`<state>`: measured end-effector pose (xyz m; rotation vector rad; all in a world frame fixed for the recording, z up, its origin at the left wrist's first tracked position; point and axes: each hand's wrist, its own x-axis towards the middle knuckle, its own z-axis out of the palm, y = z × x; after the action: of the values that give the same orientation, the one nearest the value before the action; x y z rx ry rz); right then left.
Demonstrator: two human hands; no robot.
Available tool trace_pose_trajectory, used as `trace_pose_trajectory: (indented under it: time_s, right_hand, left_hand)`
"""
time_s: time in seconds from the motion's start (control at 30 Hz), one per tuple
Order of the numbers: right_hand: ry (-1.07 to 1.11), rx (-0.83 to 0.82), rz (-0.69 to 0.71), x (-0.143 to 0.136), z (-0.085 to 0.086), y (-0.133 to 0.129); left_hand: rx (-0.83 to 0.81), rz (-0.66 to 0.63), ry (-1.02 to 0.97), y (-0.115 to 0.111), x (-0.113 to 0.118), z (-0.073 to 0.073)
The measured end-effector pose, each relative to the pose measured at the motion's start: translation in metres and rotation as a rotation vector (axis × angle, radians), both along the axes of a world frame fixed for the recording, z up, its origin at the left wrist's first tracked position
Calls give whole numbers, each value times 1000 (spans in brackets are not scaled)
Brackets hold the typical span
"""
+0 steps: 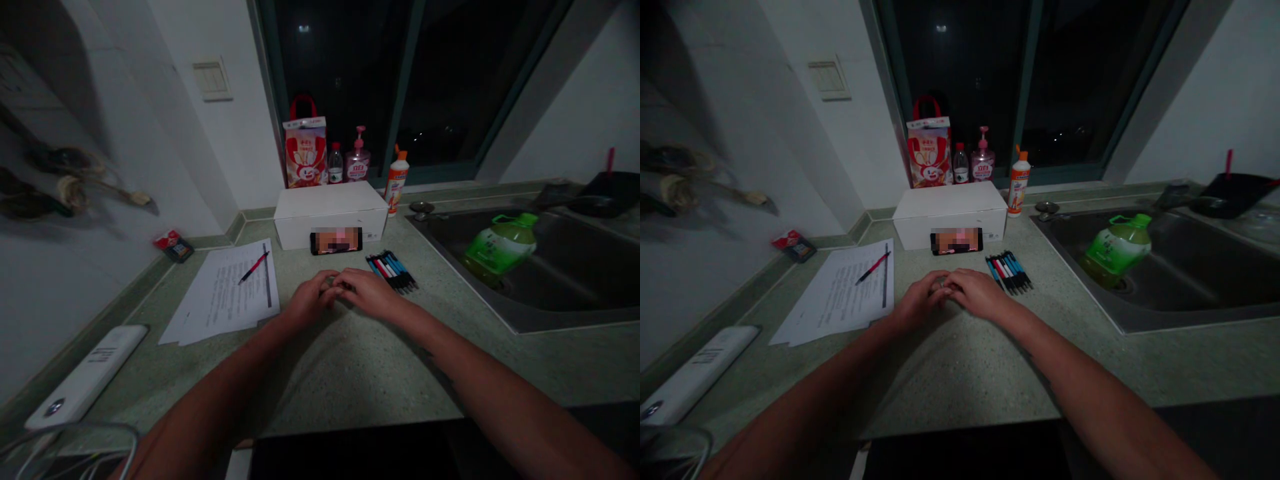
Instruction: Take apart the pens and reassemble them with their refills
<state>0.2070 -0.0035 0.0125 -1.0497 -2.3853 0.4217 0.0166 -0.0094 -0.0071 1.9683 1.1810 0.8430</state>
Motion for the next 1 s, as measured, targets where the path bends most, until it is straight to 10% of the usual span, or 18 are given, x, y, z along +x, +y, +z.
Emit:
trace_pose_trajectory:
  time_s: [0.3,1.0]
  right_hand:
    - [122,-93,-94,16,1,15]
    - [335,-193,-148,11,-9,17]
  left_hand:
    - [62,246,-192,9,-7,3]
    - [192,207,-85,7,-8,5]
